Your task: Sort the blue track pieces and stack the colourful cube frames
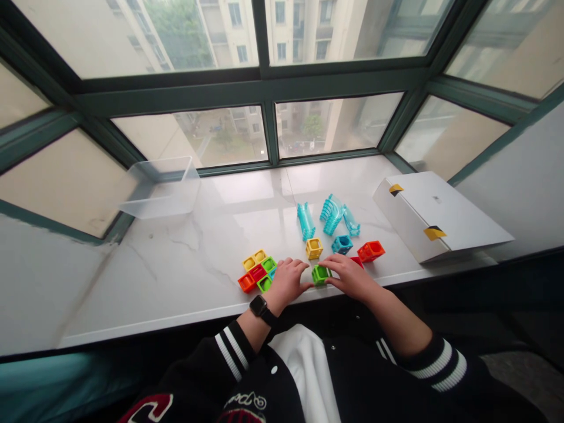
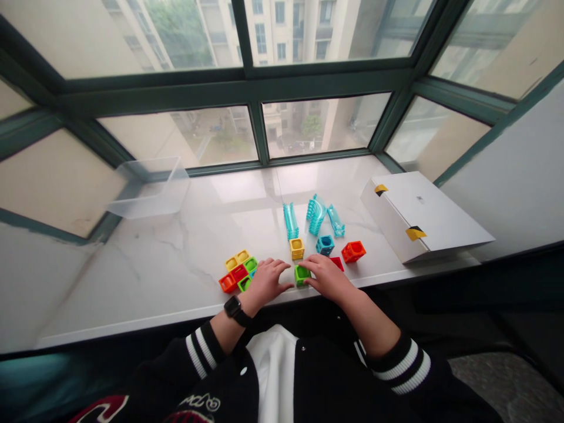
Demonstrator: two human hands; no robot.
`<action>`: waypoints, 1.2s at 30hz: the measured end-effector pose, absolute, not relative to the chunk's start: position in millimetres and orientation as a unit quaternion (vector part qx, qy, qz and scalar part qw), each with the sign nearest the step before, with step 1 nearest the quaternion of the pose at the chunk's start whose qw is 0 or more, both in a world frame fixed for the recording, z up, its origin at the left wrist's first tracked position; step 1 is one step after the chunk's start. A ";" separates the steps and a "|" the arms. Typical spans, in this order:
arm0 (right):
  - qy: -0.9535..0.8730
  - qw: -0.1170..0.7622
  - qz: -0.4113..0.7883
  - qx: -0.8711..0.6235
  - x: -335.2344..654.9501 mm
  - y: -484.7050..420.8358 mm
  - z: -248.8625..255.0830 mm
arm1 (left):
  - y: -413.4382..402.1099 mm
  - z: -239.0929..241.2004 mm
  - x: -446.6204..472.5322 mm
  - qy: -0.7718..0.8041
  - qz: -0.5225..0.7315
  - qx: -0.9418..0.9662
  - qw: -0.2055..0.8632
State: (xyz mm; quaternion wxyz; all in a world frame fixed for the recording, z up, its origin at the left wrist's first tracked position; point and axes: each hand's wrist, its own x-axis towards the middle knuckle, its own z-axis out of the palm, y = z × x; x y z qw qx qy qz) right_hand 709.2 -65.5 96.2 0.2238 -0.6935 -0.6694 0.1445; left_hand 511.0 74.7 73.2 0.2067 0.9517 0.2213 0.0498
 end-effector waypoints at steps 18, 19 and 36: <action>-0.692 0.313 0.072 -0.647 676.4 -40.4 139.7 | 148.5 45.8 396.7 0.416 0.237 0.860 0.176; -0.702 0.302 0.080 -0.640 668.5 -33.6 138.7 | 147.2 44.6 399.4 0.415 0.233 0.861 0.177; -0.671 0.015 0.185 -0.718 590.2 13.4 94.9 | 116.9 36.4 432.2 0.406 0.198 0.884 0.120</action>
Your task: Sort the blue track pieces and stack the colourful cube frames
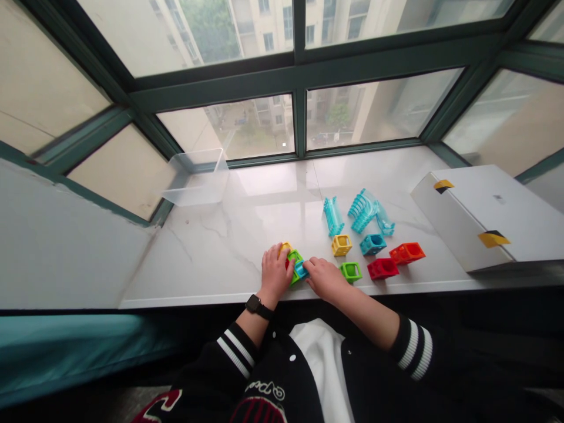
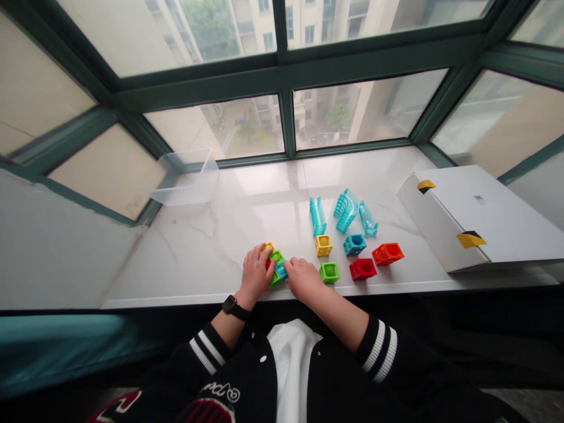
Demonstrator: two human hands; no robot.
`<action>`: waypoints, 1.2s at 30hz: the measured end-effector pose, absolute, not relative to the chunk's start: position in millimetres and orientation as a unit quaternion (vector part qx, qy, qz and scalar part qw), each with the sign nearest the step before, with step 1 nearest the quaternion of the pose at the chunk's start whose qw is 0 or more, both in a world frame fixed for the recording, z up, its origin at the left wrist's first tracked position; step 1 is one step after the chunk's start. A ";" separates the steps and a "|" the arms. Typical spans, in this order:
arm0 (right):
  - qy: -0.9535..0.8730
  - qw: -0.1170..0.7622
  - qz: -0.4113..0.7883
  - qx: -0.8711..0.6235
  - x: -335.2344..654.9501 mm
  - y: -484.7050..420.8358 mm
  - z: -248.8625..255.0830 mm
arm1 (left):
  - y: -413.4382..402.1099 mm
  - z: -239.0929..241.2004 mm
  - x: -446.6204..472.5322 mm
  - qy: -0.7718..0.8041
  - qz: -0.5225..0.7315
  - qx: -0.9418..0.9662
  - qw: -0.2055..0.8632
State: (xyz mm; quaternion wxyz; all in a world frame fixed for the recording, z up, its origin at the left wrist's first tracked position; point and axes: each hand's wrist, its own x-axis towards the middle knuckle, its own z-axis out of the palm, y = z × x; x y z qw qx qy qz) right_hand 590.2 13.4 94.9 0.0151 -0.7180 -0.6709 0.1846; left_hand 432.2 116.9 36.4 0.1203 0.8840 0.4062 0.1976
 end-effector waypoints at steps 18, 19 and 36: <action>-0.665 -0.013 0.186 -0.723 591.3 21.7 88.5 | 118.5 33.5 432.3 0.402 0.185 0.892 0.096; -0.669 -0.016 0.183 -0.720 591.4 22.4 89.4 | 118.7 33.6 432.4 0.400 0.185 0.892 0.097; -0.616 0.280 0.191 -0.711 635.3 -17.0 139.0 | 119.3 38.4 431.8 0.393 0.192 0.891 0.124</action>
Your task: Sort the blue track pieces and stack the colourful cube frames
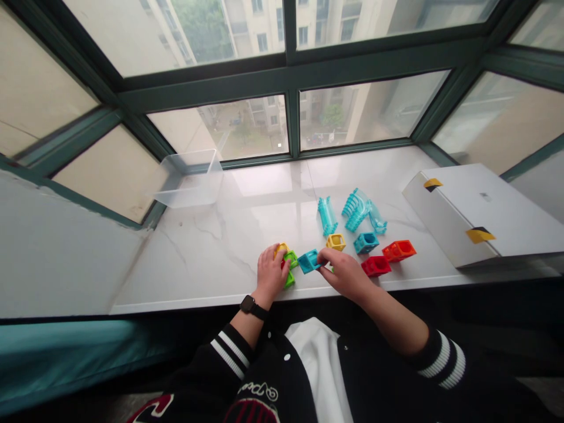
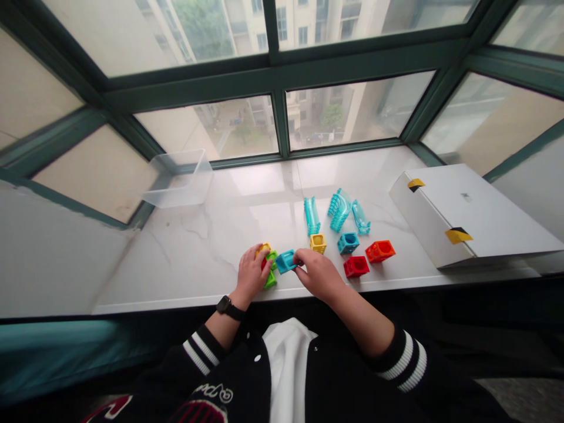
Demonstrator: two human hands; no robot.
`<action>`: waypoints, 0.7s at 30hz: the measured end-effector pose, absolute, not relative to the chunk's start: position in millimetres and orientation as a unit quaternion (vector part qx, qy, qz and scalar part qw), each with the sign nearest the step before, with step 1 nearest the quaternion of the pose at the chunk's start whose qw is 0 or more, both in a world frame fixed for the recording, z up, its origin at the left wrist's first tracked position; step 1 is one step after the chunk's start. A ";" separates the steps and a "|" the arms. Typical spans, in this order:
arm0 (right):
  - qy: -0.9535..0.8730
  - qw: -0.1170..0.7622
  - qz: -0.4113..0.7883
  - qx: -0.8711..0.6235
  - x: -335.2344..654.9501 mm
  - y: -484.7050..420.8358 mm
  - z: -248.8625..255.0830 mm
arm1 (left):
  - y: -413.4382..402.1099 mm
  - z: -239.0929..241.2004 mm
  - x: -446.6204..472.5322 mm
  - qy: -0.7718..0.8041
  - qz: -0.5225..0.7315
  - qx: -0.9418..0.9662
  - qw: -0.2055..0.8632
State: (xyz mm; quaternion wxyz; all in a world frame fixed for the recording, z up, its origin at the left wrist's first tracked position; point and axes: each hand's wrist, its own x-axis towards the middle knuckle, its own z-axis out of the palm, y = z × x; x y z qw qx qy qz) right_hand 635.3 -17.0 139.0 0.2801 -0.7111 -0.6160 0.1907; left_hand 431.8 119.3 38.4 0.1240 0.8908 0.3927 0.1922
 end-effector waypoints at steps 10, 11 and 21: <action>-0.584 0.419 0.173 -0.673 648.9 -61.3 146.3 | 90.3 92.9 442.2 0.339 0.292 0.795 0.410; -0.579 0.425 0.175 -0.674 648.4 -62.4 145.9 | 83.5 102.0 444.1 0.317 0.283 0.767 0.481; -0.583 0.415 0.184 -0.673 633.1 -60.8 139.6 | 53.5 134.9 454.6 0.270 0.236 0.596 0.718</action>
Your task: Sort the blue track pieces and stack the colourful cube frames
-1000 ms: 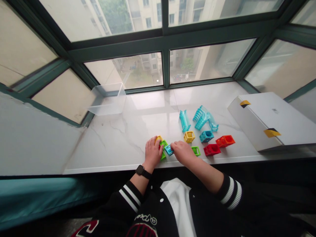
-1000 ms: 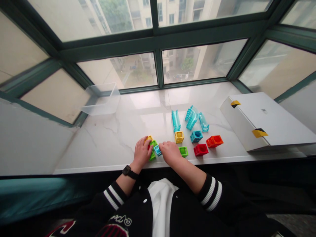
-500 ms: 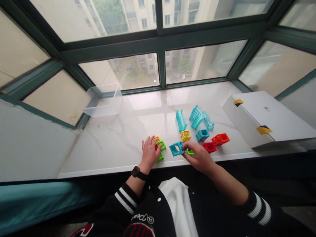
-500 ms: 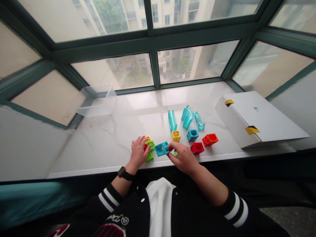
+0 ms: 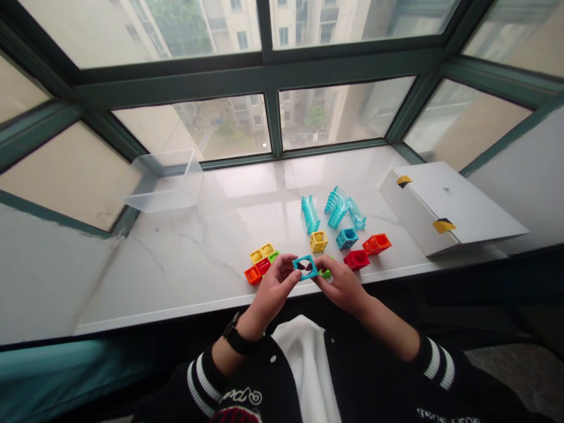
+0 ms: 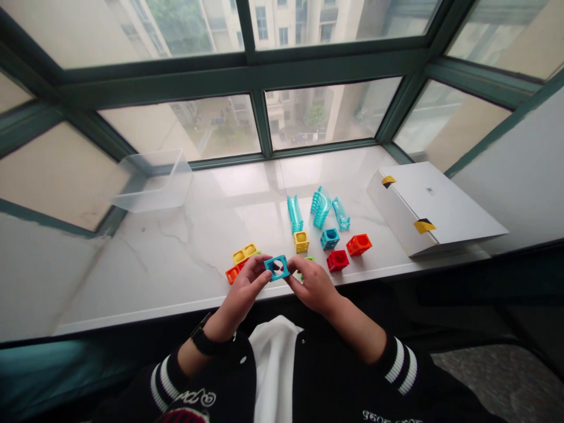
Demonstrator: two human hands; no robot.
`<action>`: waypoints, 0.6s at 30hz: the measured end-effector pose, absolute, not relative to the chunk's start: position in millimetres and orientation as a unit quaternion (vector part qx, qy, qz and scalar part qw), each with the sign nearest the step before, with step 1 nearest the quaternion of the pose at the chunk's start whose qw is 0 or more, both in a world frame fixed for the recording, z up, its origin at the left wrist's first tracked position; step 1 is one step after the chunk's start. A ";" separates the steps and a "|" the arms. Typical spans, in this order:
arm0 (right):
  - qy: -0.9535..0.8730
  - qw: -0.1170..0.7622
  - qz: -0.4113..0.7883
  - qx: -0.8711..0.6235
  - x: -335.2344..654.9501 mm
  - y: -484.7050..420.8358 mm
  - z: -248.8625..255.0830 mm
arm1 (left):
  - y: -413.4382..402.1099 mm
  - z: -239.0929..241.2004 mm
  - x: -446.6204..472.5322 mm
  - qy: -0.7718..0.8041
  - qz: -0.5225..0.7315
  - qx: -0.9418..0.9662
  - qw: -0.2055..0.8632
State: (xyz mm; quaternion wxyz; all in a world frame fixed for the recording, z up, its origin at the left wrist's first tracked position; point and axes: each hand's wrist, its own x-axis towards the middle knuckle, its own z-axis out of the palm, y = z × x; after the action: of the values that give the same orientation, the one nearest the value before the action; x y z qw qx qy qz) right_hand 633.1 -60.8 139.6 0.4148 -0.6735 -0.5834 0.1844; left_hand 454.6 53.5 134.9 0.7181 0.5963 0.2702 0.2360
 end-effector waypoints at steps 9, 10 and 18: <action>-0.591 0.475 0.125 -0.641 636.7 -61.5 132.4 | 52.5 138.0 456.3 0.281 0.252 0.583 0.720; -0.596 0.476 0.122 -0.635 636.2 -61.5 132.4 | 52.0 136.9 456.9 0.278 0.253 0.582 0.721; -0.594 0.493 0.140 -0.620 635.3 -61.8 127.9 | 49.9 132.1 458.6 0.282 0.241 0.587 0.719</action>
State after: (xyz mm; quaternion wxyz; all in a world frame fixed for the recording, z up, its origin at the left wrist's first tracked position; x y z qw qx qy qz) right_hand 635.3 -61.8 127.9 0.4931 -0.6200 -0.5941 0.1399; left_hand 458.6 49.9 132.1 0.7193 0.5871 0.2822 0.2415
